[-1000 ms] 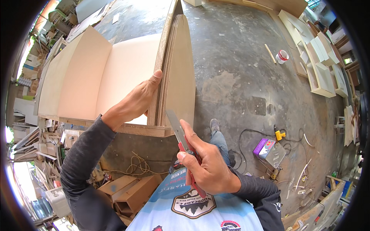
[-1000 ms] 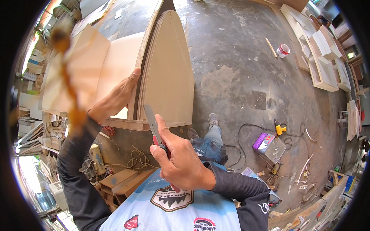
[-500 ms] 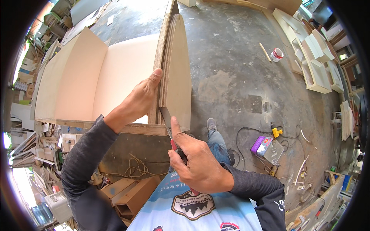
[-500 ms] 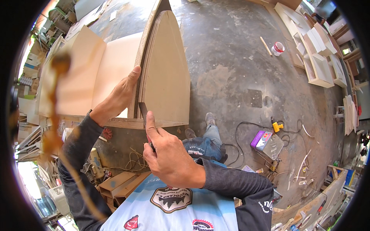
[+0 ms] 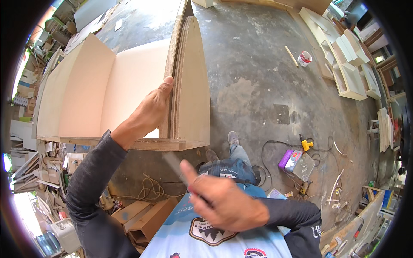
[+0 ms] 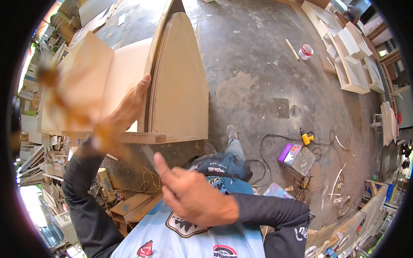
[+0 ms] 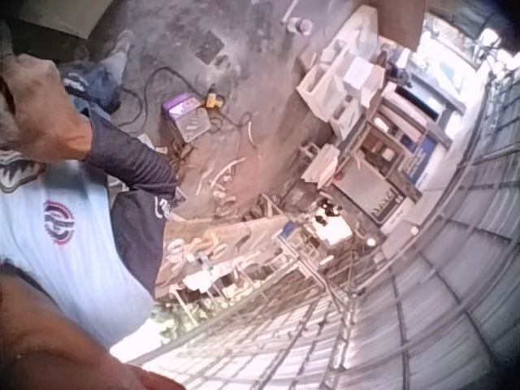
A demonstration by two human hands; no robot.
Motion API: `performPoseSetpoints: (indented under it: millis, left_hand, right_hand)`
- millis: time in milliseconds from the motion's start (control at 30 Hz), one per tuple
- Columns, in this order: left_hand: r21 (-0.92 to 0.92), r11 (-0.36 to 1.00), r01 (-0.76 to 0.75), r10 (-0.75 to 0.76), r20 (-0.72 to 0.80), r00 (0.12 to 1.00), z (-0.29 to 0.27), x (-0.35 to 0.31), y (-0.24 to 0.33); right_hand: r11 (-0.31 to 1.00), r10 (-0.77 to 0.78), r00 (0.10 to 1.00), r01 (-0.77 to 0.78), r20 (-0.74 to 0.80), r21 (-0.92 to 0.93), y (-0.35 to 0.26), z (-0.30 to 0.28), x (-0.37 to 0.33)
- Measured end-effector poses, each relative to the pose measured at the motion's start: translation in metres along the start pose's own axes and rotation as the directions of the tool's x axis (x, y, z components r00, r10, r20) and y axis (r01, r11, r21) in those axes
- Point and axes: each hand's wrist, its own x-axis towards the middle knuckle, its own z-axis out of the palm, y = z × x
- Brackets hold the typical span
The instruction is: The person uses a utility knife to trim excess material from the edges of a wooden cabinet and subsequently uses a file to smooth the edges of the cabinet's internal compartments.
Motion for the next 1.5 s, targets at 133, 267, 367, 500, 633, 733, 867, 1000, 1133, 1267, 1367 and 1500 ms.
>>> performPoseSetpoints:
  millis: [133, 267, 367, 500, 633, 733, 867, 1000, 1133, 1267, 1367, 1500]
  left_hand:
    - [0.044, 0.998, -0.045, 0.044, 0.028, 0.999, -0.005, 0.009, -0.008]
    - [0.008, 1.0, 0.017, -0.017, 0.035, 0.999, -0.005, 0.011, -0.006]
    - [0.016, 0.999, 0.029, -0.029, 0.022, 0.999, -0.006, 0.01, -0.005]
    - [0.03, 0.999, 0.039, -0.04, 0.03, 0.999, -0.009, 0.012, -0.012]
    - [0.052, 0.998, 0.037, -0.039, 0.033, 0.999, -0.011, 0.013, -0.016]
    - [0.005, 0.999, 0.037, -0.037, 0.12, 0.992, -0.01, 0.009, -0.007]
    - [0.039, 0.994, 0.098, -0.102, 0.13, 0.986, -0.015, 0.01, -0.009]
    - [0.113, 0.983, 0.142, -0.162, 0.186, 0.969, -0.018, 0.007, 0.004]
    - [0.184, 0.981, 0.055, -0.082, 0.146, 0.986, -0.026, 0.008, -0.007]
    - [-0.01, 0.996, 0.089, -0.087, 0.099, 0.991, -0.018, 0.009, 0.006]
    - [-0.135, 0.989, 0.054, -0.051, 0.03, 0.998, -0.021, 0.011, 0.008]
    - [-0.421, 0.906, 0.04, -0.093, -0.106, 0.99, -0.013, 0.019, 0.019]
  right_hand:
    - [0.998, 0.037, 0.992, -0.043, -0.123, -0.052, -0.011, -0.046, 0.018]
    - [0.994, 0.109, 0.982, -0.109, -0.153, 0.007, 0.011, -0.048, 0.05]
    - [0.977, 0.208, 0.973, -0.202, -0.1, 0.062, 0.005, -0.053, 0.065]
    - [0.984, 0.178, 0.977, -0.175, -0.116, 0.033, 0.008, -0.048, 0.072]
    - [0.995, 0.036, 0.991, -0.047, -0.127, -0.083, 0.017, -0.027, 0.055]
    - [0.997, -0.01, 0.999, 0.007, -0.034, -0.073, 0.011, -0.017, 0.025]
    - [0.982, -0.141, 0.975, 0.115, 0.173, 0.153, -0.006, -0.019, -0.001]
    - [0.965, 0.064, 0.982, -0.107, 0.18, 0.24, 0.017, -0.086, 0.003]
    - [0.887, 0.184, 0.98, -0.131, -0.078, 0.443, 0.078, -0.129, 0.02]
    - [0.918, 0.125, 0.933, 0.02, -0.337, 0.397, 0.183, -0.154, 0.051]
    - [0.867, 0.225, 0.908, -0.021, -0.353, 0.499, 0.223, -0.167, 0.079]
    - [0.855, 0.182, 0.947, -0.018, -0.266, 0.519, 0.26, -0.19, 0.106]
